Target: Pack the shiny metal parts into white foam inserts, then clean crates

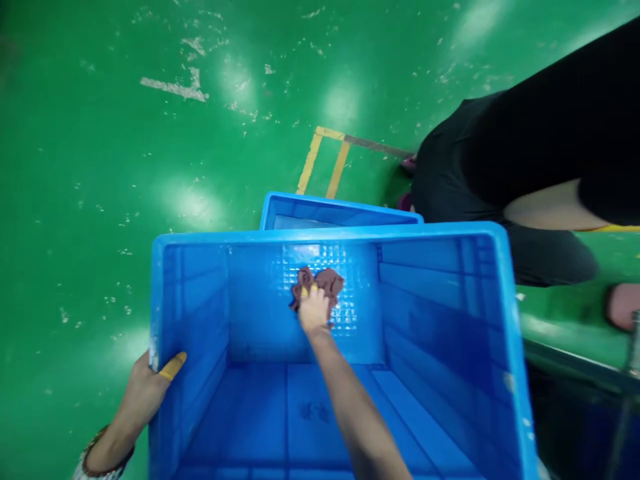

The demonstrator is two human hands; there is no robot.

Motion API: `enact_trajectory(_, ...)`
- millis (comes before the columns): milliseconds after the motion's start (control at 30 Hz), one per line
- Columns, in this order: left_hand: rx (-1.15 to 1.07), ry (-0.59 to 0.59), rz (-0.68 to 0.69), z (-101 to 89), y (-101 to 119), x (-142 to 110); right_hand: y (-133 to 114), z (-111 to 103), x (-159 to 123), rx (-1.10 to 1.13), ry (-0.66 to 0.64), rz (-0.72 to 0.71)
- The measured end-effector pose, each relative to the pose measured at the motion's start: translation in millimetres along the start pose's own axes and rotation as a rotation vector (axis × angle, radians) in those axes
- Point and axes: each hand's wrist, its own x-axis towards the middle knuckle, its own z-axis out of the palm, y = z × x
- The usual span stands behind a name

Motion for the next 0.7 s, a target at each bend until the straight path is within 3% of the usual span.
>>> enact_trajectory(67, -0.017, -0.03, 0.017, 2.3, 1, -1, 28, 2, -2, -0.006, 0.036, 0.067)
enact_trajectory(133, -0.023, -0.03, 0.031, 3.9, 2, -2, 58, 2, 5, -0.024, 0.096, 0.322)
enact_trajectory(200, -0.022, -0.015, 0.034, 4.3, 2, -4, 60, 6, 10, -0.051, 0.11, 0.495)
enact_trajectory(233, -0.023, -0.008, 0.033, 4.1, 2, -4, 47, 10, 9, -0.065, 0.097, 0.492)
enact_trajectory(300, -0.026, -0.011, 0.027, 3.7, 4, -5, 1, 21, 1, -0.088, 0.055, 0.311)
enact_trajectory(400, -0.04, -0.019, 0.01, 3.9, 7, -4, -57, 28, -13, -0.084, -0.086, -0.155)
enact_trajectory(467, -0.057, -0.027, 0.007, 4.1, 8, -3, -49, 20, -10, -0.058, -0.147, -0.336)
enact_trajectory(500, -0.064, -0.031, 0.012, 4.2, 8, -3, -29, 14, -4, -0.048, -0.142, -0.322)
enact_trajectory(533, -0.064, -0.036, 0.019, 4.2, 7, -3, -2, 7, 4, -0.043, -0.113, -0.216)
enact_trajectory(633, -0.044, -0.033, 0.033, 4.1, 4, -4, 70, -5, 26, -0.06, 0.07, 0.276)
enact_trajectory(700, -0.034, -0.022, 0.033, 3.8, 3, -5, 71, -2, 30, -0.068, 0.115, 0.394)
